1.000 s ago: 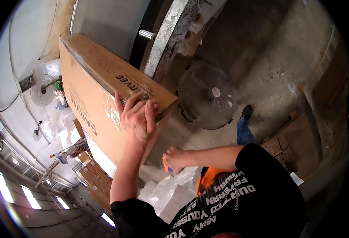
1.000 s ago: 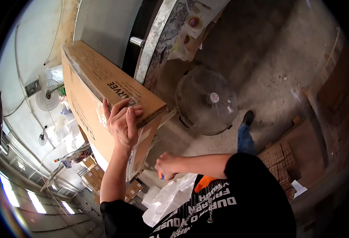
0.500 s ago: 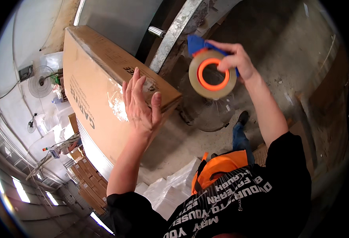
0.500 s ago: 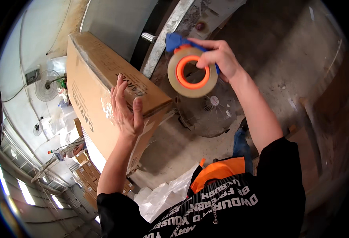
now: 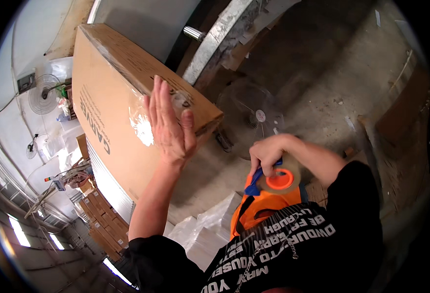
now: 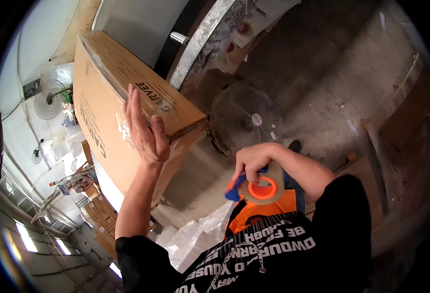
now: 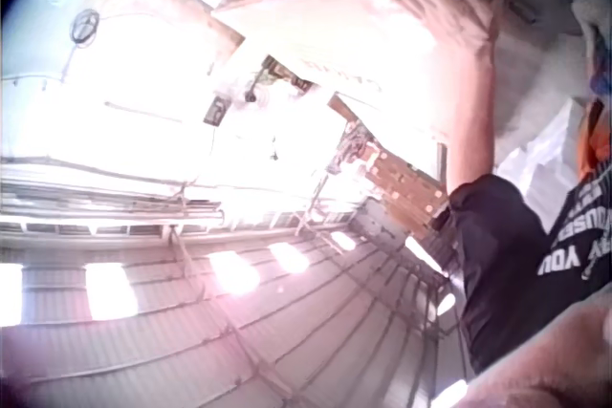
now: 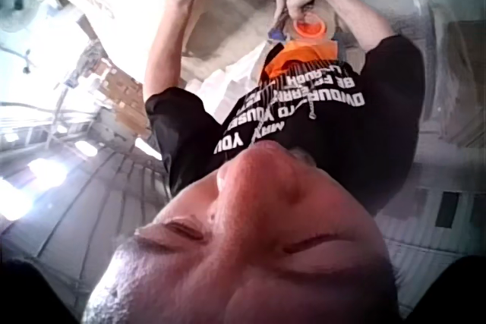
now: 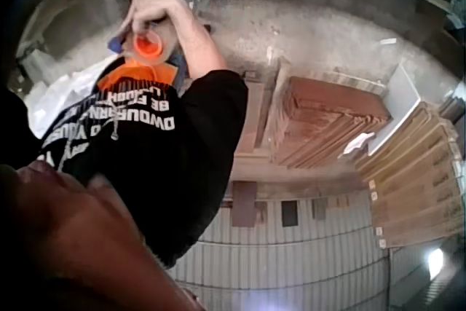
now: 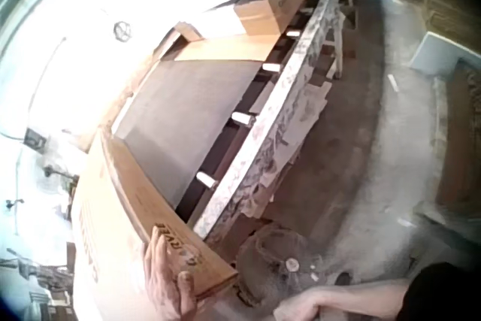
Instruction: The person packs flat-packed furniture into boxes on a conveyor line. They use a tape dispenser to seal the bottom of a large cardboard box, insert a white foam or protective panel, and kemudian tape the top flaps of the box closed.
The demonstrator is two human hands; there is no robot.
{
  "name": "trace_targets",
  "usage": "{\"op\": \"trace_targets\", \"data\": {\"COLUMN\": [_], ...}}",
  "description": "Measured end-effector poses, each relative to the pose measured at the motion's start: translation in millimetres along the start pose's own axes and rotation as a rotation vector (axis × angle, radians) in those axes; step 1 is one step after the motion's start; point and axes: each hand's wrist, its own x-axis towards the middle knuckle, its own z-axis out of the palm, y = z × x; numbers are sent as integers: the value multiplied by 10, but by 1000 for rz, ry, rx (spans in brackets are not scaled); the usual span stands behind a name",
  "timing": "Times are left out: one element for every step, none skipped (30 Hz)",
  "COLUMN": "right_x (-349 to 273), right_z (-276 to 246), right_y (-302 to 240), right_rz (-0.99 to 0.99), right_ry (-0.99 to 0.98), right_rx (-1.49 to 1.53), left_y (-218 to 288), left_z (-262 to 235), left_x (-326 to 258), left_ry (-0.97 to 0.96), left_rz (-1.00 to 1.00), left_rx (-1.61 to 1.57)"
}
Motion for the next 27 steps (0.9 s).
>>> {"op": "trace_targets", "data": {"right_x": [-27, 7, -12, -90, -122, -157, -184, -240, -302, -340, -368, -392, -419, -470, -522, -588, -627, -667, -715, -772, -867, -917, -935, -926, -900, -903, -913], "right_z": [135, 284, 394, 409, 467, 567, 608, 655, 713, 777, 814, 888, 948, 1019, 1115, 1234, 1325, 1416, 1507, 1547, 1556, 1619, 1693, 1736, 1768, 1796, 1796], "right_y": [251, 443, 576, 601, 585, 548, 549, 477, 386, 320, 309, 271, 201, 104, -8, -151, -275, -348, -386, -411, -415, -444, -492, -566, -640, -691, -739], "right_rz": [-189, -315, -425, -565, -691, -768, -852, -846, -871, -903, -945, -948, -952, -963, -965, -988, -1017, -1025, -1054, -1073, -1085, -1083, -1073, -1062, -1063, -1020, -975], "right_ry": [167, 259, 326, 366, 383, 386, 429, 451, 501, 551, 534, 556, 610, 671, 698, 784, 864, 887, 925, 951, 931, 957, 1003, 1029, 1015, 1071, 1121], "right_rx": [249, 528, 859, 1138, 1316, 1489, 1475, 1457, 1470, 1482, 1361, 1344, 1306, 1252, 1221, 1179, 1127, 1083, 949, 811, 697, 679, 629, 577, 566, 511, 457], "left_y": [15, 11, 24, 25, 8, -20, -56, -62, -44, -29, -15, -7, -28, -49, -76, -66, -37, -47, 132, 281, 442, 757, 1022, 1123, 1235, 1372, 1389], "left_z": [-22, -36, -57, -34, -22, -12, 42, 62, 91, 90, 86, 92, 117, 149, 201, 227, 203, 334, 387, 433, 520, 377, 195, 133, 65, -206, -291], "left_x": [1, -20, -22, 12, -25, -85, -108, -134, -134, -138, -143, -147, -143, -130, -130, -133, -126, -226, -353, -514, -649, -790, -955, -1147, -1339, -1316, -1268], "left_ry": [7, 3, 36, 81, 102, 110, 108, 108, 121, 142, 138, 132, 197, 232, 248, 268, 311, 318, 290, 274, 271, 47, -219, -340, -444, -459, -457], "left_rz": [0, -19, 11, 51, 50, 55, 69, 77, 77, 85, 115, 146, 190, 201, 286, 373, 476, 431, 366, 291, 224, 18, -212, -350, -529, -702, -767], "left_rx": [10, 10, 26, 34, 61, 39, 81, 131, 146, 132, 173, 214, 232, 217, 150, 85, 69, -63, -226, -390, -563, -1095, -1595, -1815, -2019, -2105, -2116]}}
